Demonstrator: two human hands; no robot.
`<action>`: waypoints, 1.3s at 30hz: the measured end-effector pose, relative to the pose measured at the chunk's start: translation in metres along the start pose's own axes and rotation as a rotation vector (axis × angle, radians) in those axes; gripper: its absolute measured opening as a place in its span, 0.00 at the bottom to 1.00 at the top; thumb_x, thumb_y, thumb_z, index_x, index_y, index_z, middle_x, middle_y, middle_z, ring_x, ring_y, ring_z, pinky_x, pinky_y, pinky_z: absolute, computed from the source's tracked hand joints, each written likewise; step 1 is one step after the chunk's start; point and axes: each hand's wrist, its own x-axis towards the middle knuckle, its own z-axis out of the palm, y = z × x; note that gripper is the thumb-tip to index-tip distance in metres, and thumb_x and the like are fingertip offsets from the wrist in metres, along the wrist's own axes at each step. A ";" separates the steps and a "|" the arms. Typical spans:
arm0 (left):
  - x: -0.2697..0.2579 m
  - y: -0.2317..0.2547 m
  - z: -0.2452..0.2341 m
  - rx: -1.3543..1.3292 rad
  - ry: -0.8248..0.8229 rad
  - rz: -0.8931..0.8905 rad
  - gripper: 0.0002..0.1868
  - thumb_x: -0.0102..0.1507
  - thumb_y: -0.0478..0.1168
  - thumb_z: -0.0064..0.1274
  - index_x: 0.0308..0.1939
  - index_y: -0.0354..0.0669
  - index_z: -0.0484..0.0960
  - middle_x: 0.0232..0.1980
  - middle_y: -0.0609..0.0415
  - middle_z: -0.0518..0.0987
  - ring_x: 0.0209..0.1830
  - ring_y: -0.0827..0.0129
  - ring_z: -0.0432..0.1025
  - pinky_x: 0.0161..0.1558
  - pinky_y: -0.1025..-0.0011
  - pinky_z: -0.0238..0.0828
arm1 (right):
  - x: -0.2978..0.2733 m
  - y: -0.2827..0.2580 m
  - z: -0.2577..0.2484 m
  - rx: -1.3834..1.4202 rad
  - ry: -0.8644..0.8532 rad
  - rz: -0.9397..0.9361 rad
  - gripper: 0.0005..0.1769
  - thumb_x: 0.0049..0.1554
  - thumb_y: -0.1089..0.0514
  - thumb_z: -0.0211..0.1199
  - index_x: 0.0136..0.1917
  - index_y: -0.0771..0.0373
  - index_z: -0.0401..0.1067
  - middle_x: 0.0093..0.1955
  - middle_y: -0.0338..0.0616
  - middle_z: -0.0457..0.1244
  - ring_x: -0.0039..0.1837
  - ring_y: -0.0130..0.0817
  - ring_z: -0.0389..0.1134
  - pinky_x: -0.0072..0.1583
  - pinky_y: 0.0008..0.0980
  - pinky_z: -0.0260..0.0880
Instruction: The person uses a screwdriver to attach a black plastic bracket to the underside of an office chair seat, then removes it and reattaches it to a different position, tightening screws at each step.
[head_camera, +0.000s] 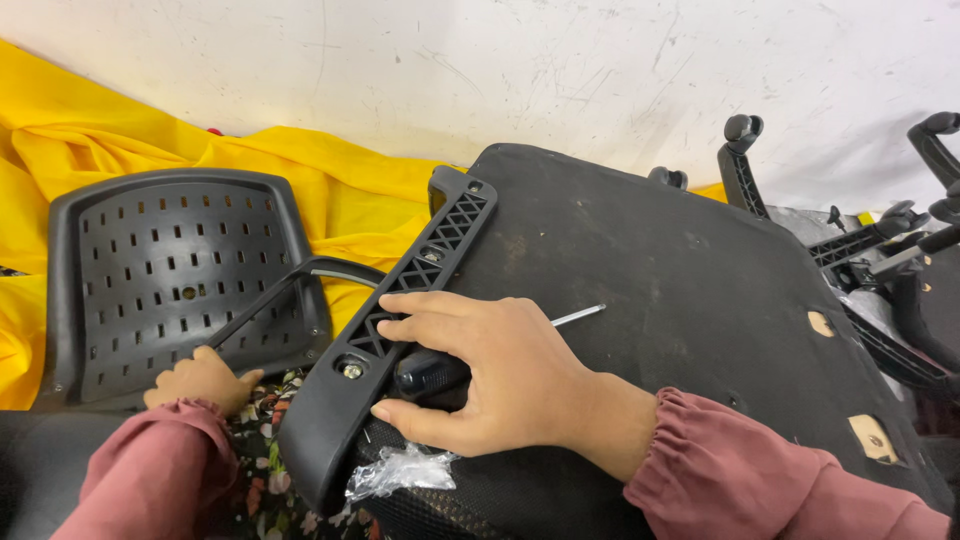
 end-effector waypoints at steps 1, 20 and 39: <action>0.001 -0.002 0.002 0.026 -0.004 -0.021 0.28 0.66 0.54 0.44 0.54 0.31 0.84 0.51 0.42 0.85 0.47 0.59 0.79 0.53 0.63 0.73 | 0.000 0.000 0.000 0.008 0.003 -0.006 0.29 0.49 0.43 0.72 0.57 0.64 0.78 0.67 0.49 0.69 0.55 0.40 0.76 0.50 0.30 0.76; -0.001 -0.018 0.038 0.215 -0.048 -0.118 0.29 0.63 0.56 0.48 0.51 0.32 0.85 0.49 0.41 0.85 0.46 0.56 0.79 0.51 0.61 0.74 | -0.001 -0.005 0.003 0.016 0.021 -0.067 0.32 0.51 0.47 0.77 0.59 0.71 0.75 0.64 0.56 0.70 0.61 0.44 0.77 0.61 0.30 0.79; -0.005 -0.008 0.063 0.299 -0.079 -0.093 0.30 0.60 0.59 0.52 0.48 0.33 0.86 0.46 0.40 0.85 0.44 0.53 0.79 0.49 0.59 0.74 | 0.014 -0.020 -0.008 -0.046 -0.055 -0.089 0.33 0.45 0.50 0.77 0.57 0.73 0.74 0.63 0.61 0.69 0.60 0.47 0.76 0.59 0.33 0.79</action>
